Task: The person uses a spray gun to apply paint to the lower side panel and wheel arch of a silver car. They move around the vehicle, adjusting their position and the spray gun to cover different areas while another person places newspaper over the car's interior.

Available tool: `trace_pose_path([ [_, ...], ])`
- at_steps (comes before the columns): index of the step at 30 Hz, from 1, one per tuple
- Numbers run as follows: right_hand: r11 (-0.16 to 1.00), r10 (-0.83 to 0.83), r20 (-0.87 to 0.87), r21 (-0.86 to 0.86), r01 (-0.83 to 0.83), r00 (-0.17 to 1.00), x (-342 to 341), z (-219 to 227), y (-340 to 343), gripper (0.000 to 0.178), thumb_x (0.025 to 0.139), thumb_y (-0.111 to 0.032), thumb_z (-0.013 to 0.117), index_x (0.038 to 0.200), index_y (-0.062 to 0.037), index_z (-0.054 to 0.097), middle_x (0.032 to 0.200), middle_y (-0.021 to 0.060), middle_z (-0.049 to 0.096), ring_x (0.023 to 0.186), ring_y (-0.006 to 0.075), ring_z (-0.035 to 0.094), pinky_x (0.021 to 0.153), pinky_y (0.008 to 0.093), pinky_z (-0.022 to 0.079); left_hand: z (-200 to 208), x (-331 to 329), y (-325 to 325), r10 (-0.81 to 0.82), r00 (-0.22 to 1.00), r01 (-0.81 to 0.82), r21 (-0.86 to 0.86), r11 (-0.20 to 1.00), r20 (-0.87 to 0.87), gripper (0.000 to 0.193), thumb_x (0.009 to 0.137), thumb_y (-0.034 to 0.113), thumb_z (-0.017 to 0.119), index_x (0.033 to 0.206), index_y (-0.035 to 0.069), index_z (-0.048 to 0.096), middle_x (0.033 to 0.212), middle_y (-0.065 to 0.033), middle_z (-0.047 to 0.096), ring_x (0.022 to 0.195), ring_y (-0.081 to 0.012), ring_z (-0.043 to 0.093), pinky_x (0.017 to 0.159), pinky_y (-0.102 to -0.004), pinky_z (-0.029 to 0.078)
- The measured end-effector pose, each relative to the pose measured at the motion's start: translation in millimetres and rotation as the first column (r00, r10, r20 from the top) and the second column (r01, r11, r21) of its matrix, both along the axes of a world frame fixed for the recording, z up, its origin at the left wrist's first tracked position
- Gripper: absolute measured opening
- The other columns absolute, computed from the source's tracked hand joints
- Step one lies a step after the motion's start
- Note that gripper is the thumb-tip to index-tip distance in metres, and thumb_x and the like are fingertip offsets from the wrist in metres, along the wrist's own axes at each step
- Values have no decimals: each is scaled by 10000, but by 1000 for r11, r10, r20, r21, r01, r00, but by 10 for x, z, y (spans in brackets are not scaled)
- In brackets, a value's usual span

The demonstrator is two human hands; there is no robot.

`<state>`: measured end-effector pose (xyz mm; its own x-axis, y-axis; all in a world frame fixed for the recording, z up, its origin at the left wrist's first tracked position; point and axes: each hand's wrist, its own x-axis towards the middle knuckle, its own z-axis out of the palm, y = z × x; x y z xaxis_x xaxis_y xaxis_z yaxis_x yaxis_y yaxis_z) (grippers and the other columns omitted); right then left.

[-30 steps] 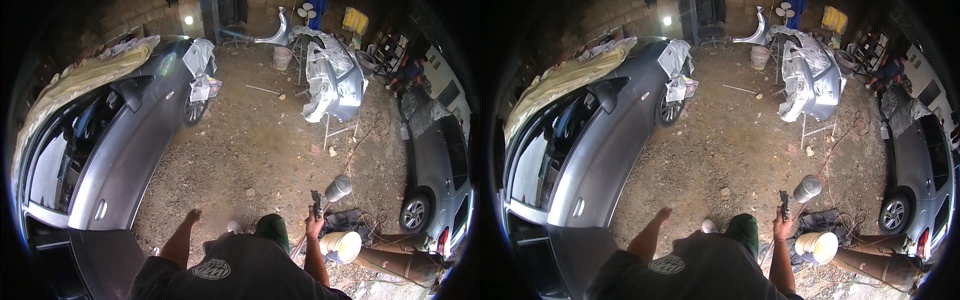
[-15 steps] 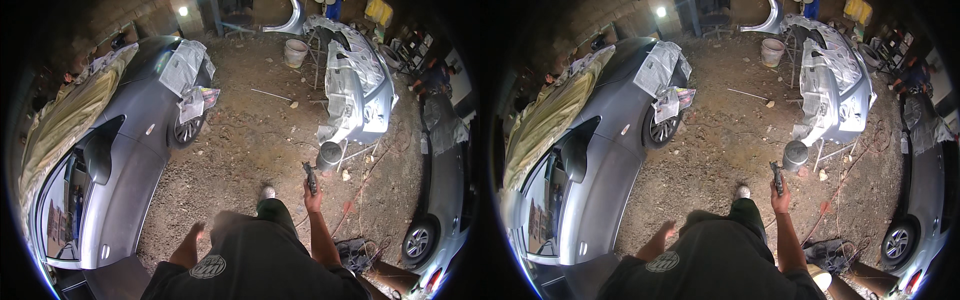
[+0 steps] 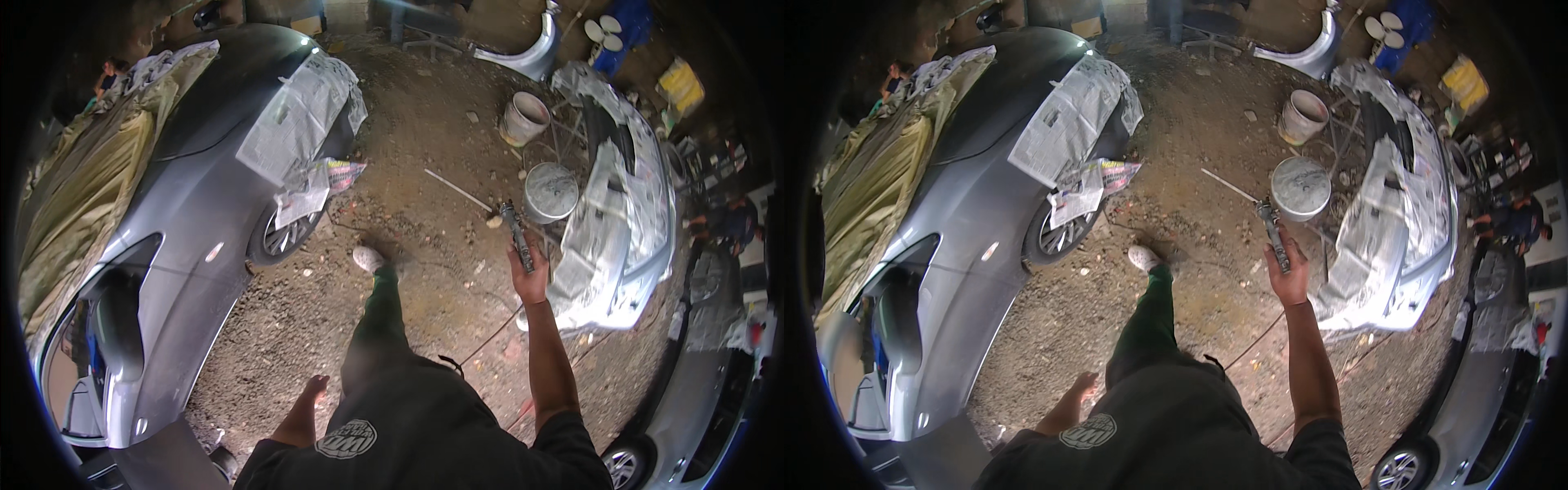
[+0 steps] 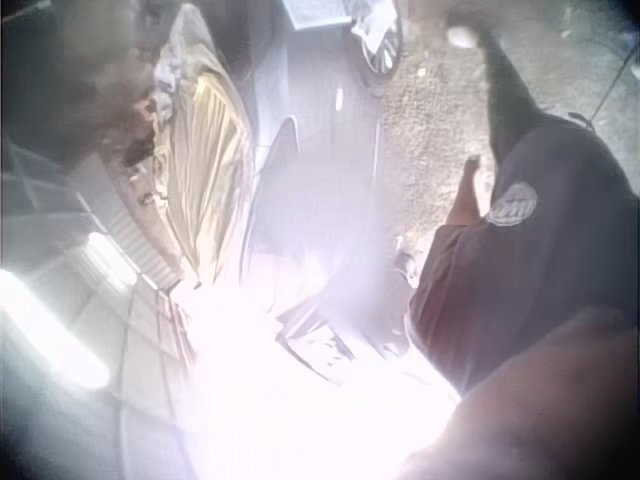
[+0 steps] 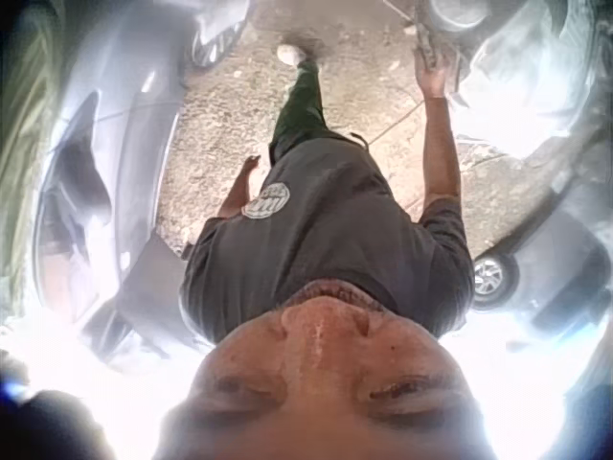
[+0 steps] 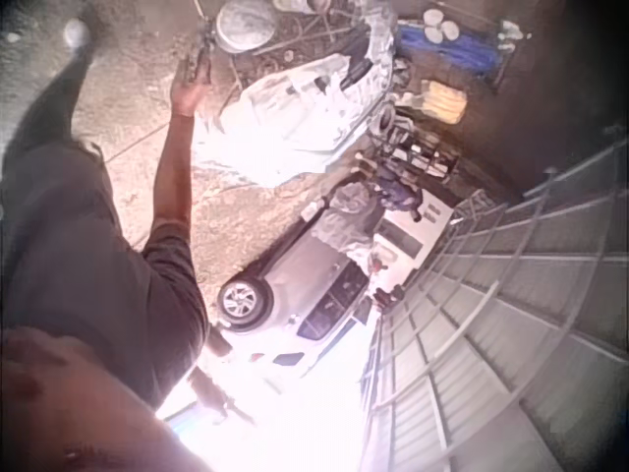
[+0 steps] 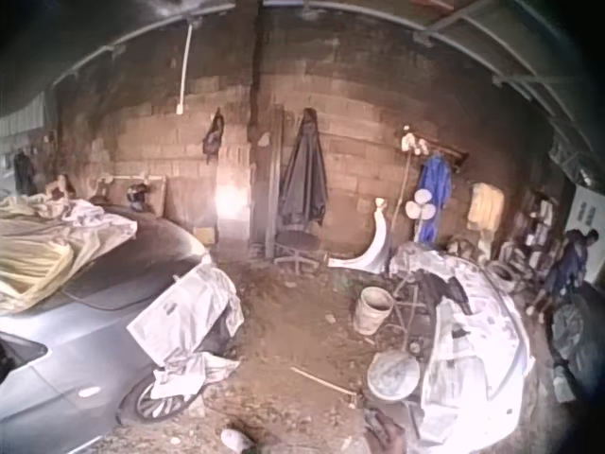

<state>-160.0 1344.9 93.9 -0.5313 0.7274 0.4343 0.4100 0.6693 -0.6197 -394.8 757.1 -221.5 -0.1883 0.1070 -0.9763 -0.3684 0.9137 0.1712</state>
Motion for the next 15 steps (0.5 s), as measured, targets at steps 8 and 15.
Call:
trace_pose_path([
  [8, 924, 215, 72, 309, -227, 974, -2485, -97, 1931, 291, 892, -71, 767, 1159, 26, 703, 1089, 207, 730, 994, 341, 709, 929, 445, 533, -640, -1576, 2531, -173, 877, 261, 143, 955, -447, 601, 984, 492, 584, 1312, -10, 616, 1264, -288, 660, 1225, -417, 621, 1018, -474, 487],
  [15, 955, 295, -54, 18, -295, 954, -3970, -1050, 2875, 280, 917, -102, 733, 1174, 3, 695, 1104, 185, 731, 968, 340, 710, 862, 438, 549, 403, -2295, 5106, 127, 918, 118, 563, 818, -376, 382, 1038, 280, 595, 1317, 22, 631, 1221, -211, 701, 1143, -312, 682, 983, -391, 519],
])
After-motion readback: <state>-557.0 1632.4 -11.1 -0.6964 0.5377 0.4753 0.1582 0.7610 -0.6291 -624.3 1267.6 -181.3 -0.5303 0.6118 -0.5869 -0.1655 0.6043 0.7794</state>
